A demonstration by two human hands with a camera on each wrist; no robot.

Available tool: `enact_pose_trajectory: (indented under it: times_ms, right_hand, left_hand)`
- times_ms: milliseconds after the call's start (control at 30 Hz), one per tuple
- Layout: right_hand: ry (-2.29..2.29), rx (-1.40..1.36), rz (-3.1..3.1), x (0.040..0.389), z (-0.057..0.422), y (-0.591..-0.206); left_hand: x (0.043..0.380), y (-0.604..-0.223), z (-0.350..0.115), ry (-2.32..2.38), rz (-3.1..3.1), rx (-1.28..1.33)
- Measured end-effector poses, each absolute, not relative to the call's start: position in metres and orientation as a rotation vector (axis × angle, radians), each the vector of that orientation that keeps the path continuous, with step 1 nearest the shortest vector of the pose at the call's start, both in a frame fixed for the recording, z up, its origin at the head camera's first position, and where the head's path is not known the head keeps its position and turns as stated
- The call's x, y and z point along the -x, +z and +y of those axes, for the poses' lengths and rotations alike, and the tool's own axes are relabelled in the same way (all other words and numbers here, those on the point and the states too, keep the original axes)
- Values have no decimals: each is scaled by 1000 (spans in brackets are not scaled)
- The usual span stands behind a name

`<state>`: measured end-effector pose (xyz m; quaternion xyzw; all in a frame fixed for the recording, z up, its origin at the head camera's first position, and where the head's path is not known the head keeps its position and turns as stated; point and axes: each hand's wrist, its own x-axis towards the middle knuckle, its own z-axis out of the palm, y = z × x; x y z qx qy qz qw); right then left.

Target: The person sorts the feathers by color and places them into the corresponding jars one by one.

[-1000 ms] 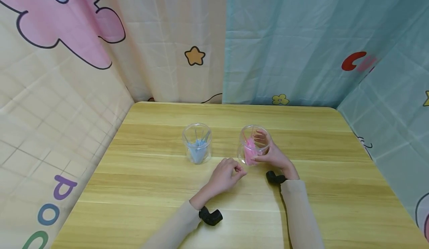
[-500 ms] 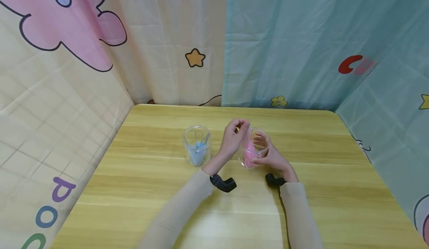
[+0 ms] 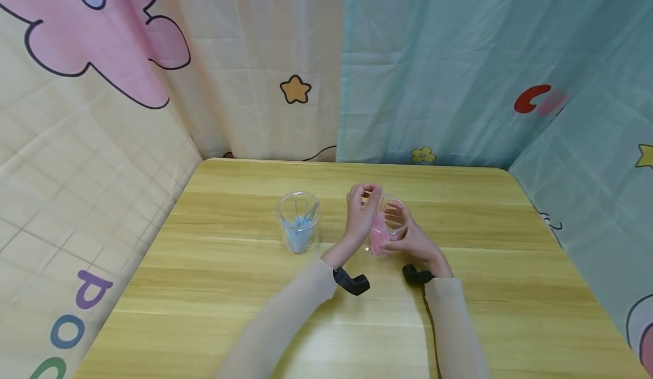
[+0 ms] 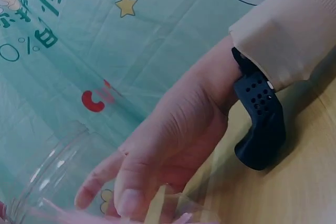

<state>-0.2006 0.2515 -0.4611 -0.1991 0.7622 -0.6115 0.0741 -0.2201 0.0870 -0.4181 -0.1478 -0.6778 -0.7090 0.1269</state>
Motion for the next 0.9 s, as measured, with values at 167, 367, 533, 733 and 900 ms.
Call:
enact_pose_trajectory:
  times_ms: [167, 367, 533, 733, 900]
  right_hand:
    - [-1850, 600, 2292, 210, 257, -476]
    - [-1851, 596, 2297, 213, 261, -486]
    - [-1858, 615, 2294, 210, 265, -484]
    - [-1863, 659, 2272, 207, 271, -480]
    - [-1857, 673, 2275, 205, 274, -478]
  left_hand:
    - [215, -428, 79, -2010, -1975, 476]
    - [196, -422, 63, -1919, -1965, 549]
    - [169, -402, 45, -1776, -1947, 651]
    - [174, -414, 26, -1559, -1837, 768]
    - [186, -410, 7, -1445, -1784, 794]
